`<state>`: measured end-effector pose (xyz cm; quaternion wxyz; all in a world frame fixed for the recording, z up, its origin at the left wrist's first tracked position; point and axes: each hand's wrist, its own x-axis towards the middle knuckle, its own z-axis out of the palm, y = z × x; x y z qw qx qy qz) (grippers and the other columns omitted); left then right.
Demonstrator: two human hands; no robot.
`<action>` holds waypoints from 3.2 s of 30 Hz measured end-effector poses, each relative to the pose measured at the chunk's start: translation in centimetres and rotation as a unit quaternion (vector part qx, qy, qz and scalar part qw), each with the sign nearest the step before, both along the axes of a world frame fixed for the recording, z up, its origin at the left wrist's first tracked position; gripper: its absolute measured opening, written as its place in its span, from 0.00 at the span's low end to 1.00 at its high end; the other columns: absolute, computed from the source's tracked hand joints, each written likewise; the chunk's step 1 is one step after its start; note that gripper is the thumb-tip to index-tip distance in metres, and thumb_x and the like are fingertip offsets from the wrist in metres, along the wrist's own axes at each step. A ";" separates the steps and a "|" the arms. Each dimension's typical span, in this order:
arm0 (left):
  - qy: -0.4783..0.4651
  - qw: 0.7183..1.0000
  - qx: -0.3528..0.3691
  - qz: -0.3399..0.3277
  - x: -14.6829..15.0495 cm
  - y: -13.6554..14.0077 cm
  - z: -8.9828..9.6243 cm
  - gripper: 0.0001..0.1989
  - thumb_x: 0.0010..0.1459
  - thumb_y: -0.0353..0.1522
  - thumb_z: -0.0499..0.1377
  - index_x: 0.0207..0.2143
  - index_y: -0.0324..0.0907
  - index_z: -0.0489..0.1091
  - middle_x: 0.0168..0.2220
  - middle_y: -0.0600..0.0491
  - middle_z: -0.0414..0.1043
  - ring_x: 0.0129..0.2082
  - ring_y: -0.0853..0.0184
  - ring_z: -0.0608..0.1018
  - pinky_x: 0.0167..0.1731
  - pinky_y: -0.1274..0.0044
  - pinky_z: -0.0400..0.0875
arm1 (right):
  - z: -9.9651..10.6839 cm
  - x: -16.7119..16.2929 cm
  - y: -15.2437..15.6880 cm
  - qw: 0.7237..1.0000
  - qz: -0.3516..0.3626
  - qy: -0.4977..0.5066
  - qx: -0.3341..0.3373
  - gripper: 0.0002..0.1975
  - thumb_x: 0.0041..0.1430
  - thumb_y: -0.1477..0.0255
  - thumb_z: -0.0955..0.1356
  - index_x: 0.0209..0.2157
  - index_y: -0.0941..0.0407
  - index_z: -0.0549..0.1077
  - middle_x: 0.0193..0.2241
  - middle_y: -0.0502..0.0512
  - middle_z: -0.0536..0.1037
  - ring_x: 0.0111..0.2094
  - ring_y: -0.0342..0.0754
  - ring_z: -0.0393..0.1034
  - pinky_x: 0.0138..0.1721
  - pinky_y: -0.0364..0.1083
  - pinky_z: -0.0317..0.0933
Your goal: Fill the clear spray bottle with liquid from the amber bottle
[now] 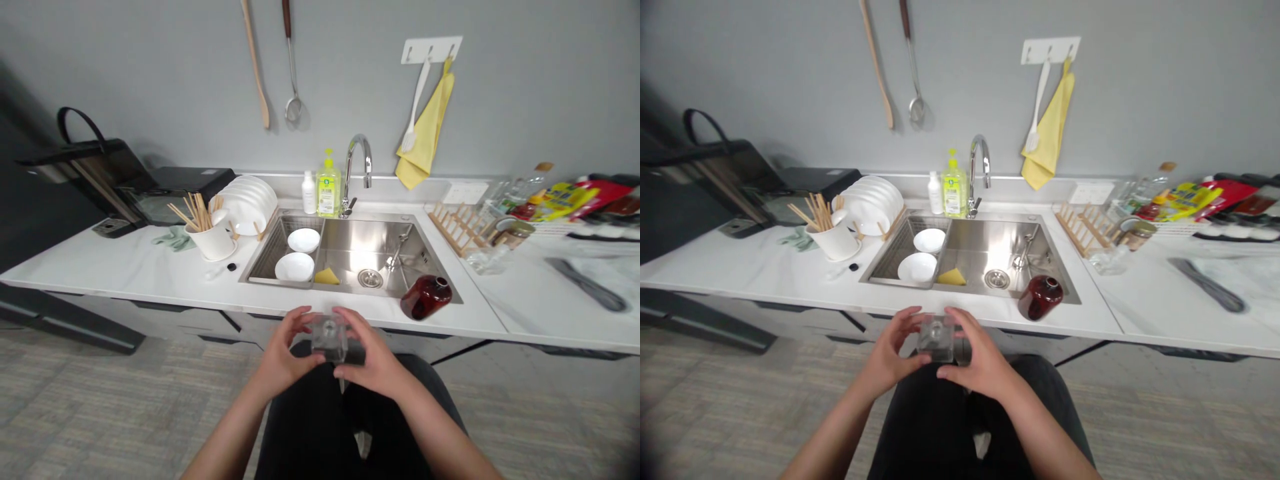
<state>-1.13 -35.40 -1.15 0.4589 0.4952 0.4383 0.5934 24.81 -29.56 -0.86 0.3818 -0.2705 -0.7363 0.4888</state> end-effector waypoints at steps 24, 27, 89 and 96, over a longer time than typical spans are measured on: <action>0.530 0.733 -0.216 0.366 -29.7 11.2 -0.1 0.32 0.64 0.47 0.62 0.60 0.33 0.82 0.55 0.32 0.84 0.56 0.40 0.83 0.61 0.56 0.77 | -2.4 -0.6 9.1 0.995 -0.058 0.030 -0.077 0.40 0.51 0.63 0.87 0.64 0.47 0.75 0.61 0.60 0.82 0.58 0.59 0.82 0.55 0.54 0.79; 0.512 0.734 -0.219 0.389 -29.0 10.6 0.3 0.28 0.64 0.47 0.62 0.56 0.36 0.83 0.49 0.35 0.84 0.51 0.42 0.84 0.57 0.57 0.78 | -2.5 -0.5 9.2 0.994 -0.055 0.034 -0.084 0.41 0.51 0.64 0.87 0.64 0.47 0.75 0.61 0.60 0.82 0.58 0.58 0.83 0.56 0.55 0.79; 0.519 0.810 0.260 -0.088 9.2 -8.2 11.2 0.34 0.67 0.27 0.68 0.73 0.53 0.73 0.75 0.42 0.73 0.79 0.45 0.71 0.77 0.46 0.68 | 3.3 7.2 -11.2 0.951 -0.177 -0.127 0.218 0.41 0.56 0.76 0.83 0.69 0.46 0.77 0.63 0.62 0.86 0.64 0.67 0.82 0.69 0.68 0.75; 0.536 0.826 0.168 -0.048 9.7 -8.1 10.0 0.26 0.72 0.29 0.63 0.70 0.48 0.75 0.57 0.41 0.86 0.56 0.48 0.88 0.60 0.54 0.83 | 2.6 7.1 -10.8 0.949 -0.206 -0.125 0.203 0.44 0.54 0.75 0.84 0.71 0.45 0.76 0.63 0.62 0.86 0.64 0.69 0.82 0.69 0.69 0.74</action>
